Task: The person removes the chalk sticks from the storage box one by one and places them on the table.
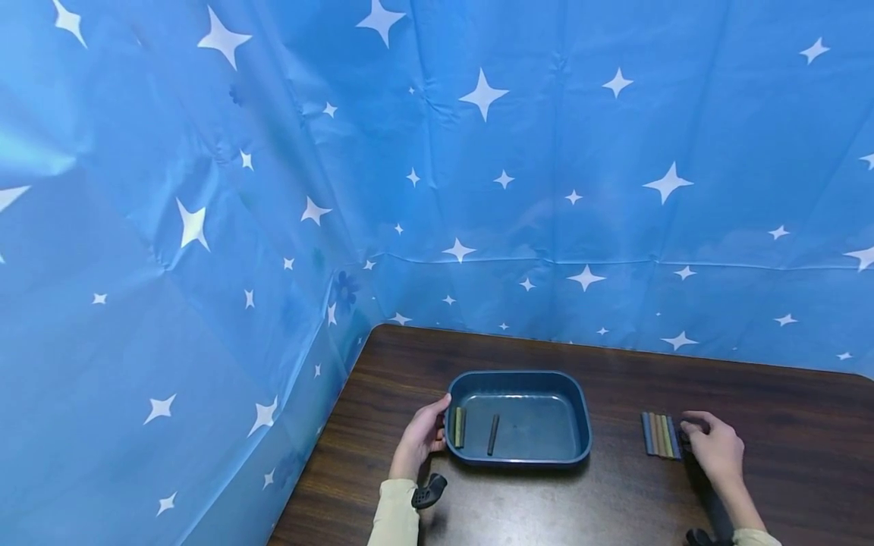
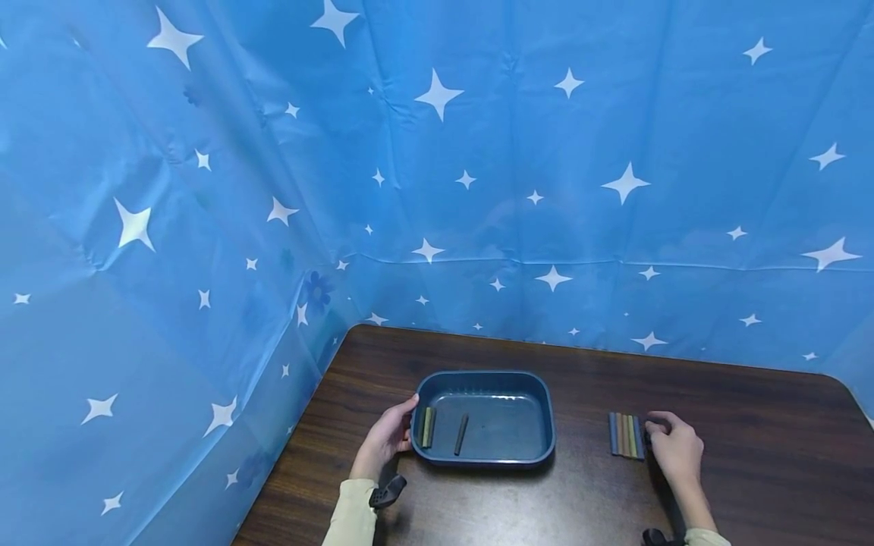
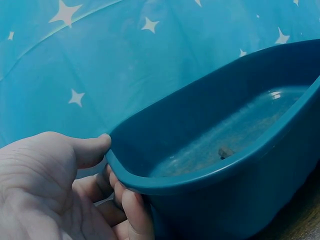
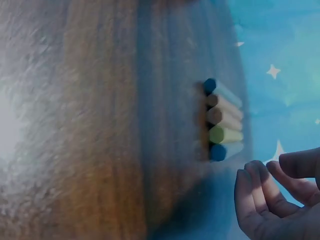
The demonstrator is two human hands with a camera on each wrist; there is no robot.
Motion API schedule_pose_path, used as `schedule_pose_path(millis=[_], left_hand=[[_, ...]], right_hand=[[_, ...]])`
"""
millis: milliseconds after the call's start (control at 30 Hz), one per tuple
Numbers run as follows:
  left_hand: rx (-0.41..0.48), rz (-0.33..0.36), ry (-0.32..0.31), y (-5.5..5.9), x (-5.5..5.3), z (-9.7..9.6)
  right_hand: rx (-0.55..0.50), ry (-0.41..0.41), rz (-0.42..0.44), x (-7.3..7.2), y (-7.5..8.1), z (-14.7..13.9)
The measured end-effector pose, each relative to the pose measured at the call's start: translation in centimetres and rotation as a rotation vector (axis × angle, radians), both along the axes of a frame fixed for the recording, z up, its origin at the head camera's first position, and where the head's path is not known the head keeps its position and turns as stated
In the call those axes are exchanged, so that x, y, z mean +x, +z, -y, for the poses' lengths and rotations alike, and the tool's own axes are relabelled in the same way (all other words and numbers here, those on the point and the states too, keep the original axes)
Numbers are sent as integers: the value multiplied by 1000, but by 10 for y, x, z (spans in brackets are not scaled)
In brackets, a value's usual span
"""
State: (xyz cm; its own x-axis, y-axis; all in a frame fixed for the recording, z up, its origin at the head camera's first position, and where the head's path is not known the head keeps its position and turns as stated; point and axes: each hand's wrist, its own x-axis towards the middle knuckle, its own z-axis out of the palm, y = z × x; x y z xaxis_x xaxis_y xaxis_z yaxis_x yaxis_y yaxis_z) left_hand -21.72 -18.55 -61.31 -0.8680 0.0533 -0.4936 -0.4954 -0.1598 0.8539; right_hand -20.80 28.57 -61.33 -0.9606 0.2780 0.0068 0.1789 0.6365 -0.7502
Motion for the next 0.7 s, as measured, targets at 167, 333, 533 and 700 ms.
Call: schedule_pose_path(millis=[167, 333, 533, 700], left_hand=[[3, 1, 5, -1, -2, 0], [-1, 4, 3, -1, -2, 0], [-6, 2, 2, -1, 0, 0], [-7, -5, 5, -1, 1, 0]], right_hand=[[-19, -45, -23, -1, 12, 6], [-52, -23, -24, -1, 29, 19], [-176, 77, -23, 2, 50, 42], [-289, 139, -24, 2, 66, 59]])
